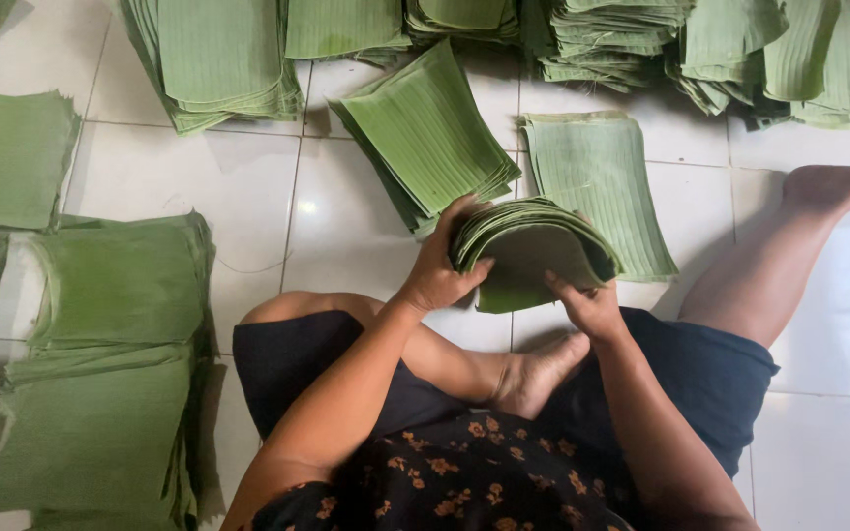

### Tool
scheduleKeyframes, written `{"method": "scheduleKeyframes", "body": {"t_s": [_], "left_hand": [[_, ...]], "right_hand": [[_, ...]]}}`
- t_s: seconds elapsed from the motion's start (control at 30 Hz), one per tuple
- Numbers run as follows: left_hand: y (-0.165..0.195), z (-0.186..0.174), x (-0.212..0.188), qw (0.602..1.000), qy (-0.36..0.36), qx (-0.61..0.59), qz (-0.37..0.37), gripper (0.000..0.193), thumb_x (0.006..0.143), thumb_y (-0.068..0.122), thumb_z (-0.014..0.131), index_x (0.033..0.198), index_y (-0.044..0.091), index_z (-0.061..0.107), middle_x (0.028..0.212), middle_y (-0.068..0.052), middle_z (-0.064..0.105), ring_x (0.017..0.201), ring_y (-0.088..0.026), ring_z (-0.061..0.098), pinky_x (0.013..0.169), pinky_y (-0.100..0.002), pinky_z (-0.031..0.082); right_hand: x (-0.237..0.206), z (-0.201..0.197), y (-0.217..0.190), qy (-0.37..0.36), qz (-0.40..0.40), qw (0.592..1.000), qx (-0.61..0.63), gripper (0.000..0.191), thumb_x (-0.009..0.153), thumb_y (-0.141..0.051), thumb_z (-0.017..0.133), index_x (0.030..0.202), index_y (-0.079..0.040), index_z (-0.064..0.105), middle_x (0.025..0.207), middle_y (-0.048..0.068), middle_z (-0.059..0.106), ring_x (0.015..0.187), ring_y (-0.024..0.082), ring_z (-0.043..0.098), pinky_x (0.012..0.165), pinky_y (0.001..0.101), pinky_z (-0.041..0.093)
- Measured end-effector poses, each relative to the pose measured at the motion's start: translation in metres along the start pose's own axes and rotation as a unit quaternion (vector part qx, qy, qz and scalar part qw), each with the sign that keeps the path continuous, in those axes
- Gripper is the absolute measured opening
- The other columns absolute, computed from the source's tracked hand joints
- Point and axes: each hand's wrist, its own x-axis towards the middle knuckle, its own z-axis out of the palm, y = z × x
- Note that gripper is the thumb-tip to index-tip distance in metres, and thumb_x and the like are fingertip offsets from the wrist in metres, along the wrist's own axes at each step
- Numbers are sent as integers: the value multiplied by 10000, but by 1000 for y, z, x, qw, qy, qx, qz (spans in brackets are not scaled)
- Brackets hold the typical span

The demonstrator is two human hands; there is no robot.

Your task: The person sits on a tiled floor surrounded by piles of cut banana leaf sheets. They pick up individual leaf pieces, align and square the edges into a stack, and place the finished stack with other completed piles, repeating the process.

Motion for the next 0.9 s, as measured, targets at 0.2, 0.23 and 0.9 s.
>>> {"method": "scheduleKeyframes", "body": {"t_s": [0.2, 0.23, 0.9], "left_hand": [[-50, -11, 7, 990, -55, 92, -96, 547, 809, 60, 792, 1326, 63, 613, 1161, -129, 741, 1080, -232, 704, 952, -350, 542], [-56, -12, 8, 986, -61, 99, -118, 468, 851, 69, 779, 1301, 65, 651, 1129, -116, 763, 1046, -222, 722, 937, -343, 550], [-61, -15, 5, 994, 60, 73, -54, 407, 905, 77, 767, 1290, 35, 643, 1062, -117, 781, 969, -158, 733, 876, -315, 572]], "right_hand": [[30, -4, 16, 1, -21, 999, -25, 280, 908, -32, 732, 1181, 7, 680, 1071, 58, 713, 968, 141, 653, 848, 305, 543], [31, -2, 13, 9, -28, 999, -30, 259, 932, -40, 744, 1177, 11, 679, 1060, 59, 709, 953, 141, 645, 832, 306, 539], [29, 30, -141, 53, -228, 958, -163, 780, 1029, -106, 711, 1638, -2, 234, 1693, 250, 359, 1594, 340, 360, 1299, 421, 328]]}}
